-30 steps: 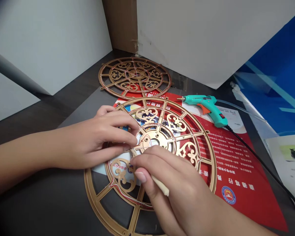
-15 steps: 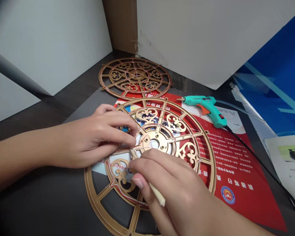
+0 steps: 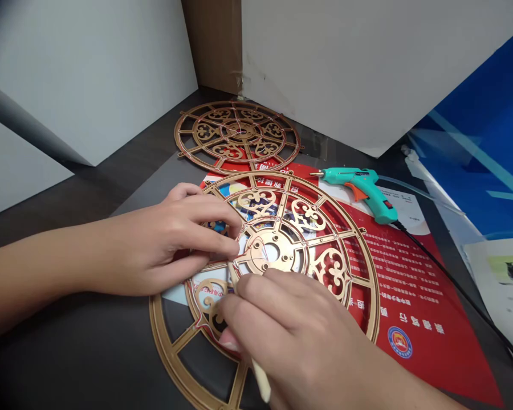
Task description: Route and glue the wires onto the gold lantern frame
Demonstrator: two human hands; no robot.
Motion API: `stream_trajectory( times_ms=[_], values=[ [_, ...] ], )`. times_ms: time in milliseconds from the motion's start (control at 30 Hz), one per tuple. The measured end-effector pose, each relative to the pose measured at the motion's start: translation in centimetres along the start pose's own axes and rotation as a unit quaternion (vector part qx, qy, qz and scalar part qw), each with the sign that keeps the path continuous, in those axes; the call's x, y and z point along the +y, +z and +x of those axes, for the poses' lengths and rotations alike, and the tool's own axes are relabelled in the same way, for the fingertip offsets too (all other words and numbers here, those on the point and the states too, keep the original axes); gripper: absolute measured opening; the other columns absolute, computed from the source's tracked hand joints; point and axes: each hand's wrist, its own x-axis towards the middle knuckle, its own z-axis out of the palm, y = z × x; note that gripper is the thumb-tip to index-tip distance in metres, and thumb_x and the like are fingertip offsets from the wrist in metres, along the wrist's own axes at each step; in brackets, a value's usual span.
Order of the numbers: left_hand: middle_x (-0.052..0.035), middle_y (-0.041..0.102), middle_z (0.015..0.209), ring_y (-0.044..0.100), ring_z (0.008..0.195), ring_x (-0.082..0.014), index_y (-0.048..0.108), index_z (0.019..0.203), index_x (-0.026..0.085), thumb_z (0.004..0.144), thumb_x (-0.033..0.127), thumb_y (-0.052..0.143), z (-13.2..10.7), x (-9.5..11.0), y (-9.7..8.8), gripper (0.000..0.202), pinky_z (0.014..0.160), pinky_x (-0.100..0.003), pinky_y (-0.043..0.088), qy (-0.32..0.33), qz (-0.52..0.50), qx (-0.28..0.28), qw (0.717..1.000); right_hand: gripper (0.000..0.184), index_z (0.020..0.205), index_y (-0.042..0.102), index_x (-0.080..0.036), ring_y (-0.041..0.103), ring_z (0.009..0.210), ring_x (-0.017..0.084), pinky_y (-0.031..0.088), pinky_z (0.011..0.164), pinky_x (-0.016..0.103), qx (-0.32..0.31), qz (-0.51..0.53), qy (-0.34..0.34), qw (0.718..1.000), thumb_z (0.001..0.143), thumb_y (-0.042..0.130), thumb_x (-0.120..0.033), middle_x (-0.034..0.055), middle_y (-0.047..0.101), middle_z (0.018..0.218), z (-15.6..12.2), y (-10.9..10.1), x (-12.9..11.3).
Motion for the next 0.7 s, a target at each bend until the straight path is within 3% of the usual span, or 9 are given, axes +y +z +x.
stream_trajectory(
  times_ms=[200, 333, 700],
  values=[
    [-0.0018, 0.074, 0.12, 0.068, 0.115, -0.0206, 0.079, 0.099, 0.028, 0.095, 0.006, 0.052, 0.13, 0.06, 0.03, 0.034, 0.104, -0.042, 0.03, -0.005, -0.001, -0.008, 1.0, 0.035, 0.094, 0.077, -0.018, 0.078, 0.08, 0.017, 0.064, 0.07, 0.027, -0.019, 0.014, 0.021, 1.0, 0.111, 0.046, -0.015, 0.0092, 0.083, 0.098, 0.37, -0.08, -0.11],
    [-0.002, 0.074, 0.12, 0.068, 0.116, -0.0204, 0.079, 0.101, 0.027, 0.096, 0.007, 0.051, 0.15, -0.02, 0.09, 0.035, 0.105, -0.043, 0.029, -0.005, -0.004, -0.009, 1.0, 0.032, 0.093, 0.077, -0.018, 0.08, 0.081, 0.018, 0.064, 0.067, 0.025, 0.002, 0.026, 0.025, 0.999, 0.111, 0.051, -0.019, 0.0102, 0.084, 0.1, 0.19, -0.27, -0.16],
    [-0.0006, 0.075, 0.121, 0.069, 0.116, -0.0205, 0.08, 0.099, 0.027, 0.095, 0.006, 0.054, 0.1, -0.04, 0.11, 0.034, 0.104, -0.043, 0.028, -0.003, 0.003, -0.002, 1.0, 0.027, 0.11, 0.08, -0.017, 0.083, 0.089, 0.017, 0.066, 0.073, 0.018, 0.036, 0.058, 0.032, 0.997, 0.112, 0.055, -0.025, 0.0097, 0.086, 0.104, -0.02, -0.02, 0.21]
  ],
)
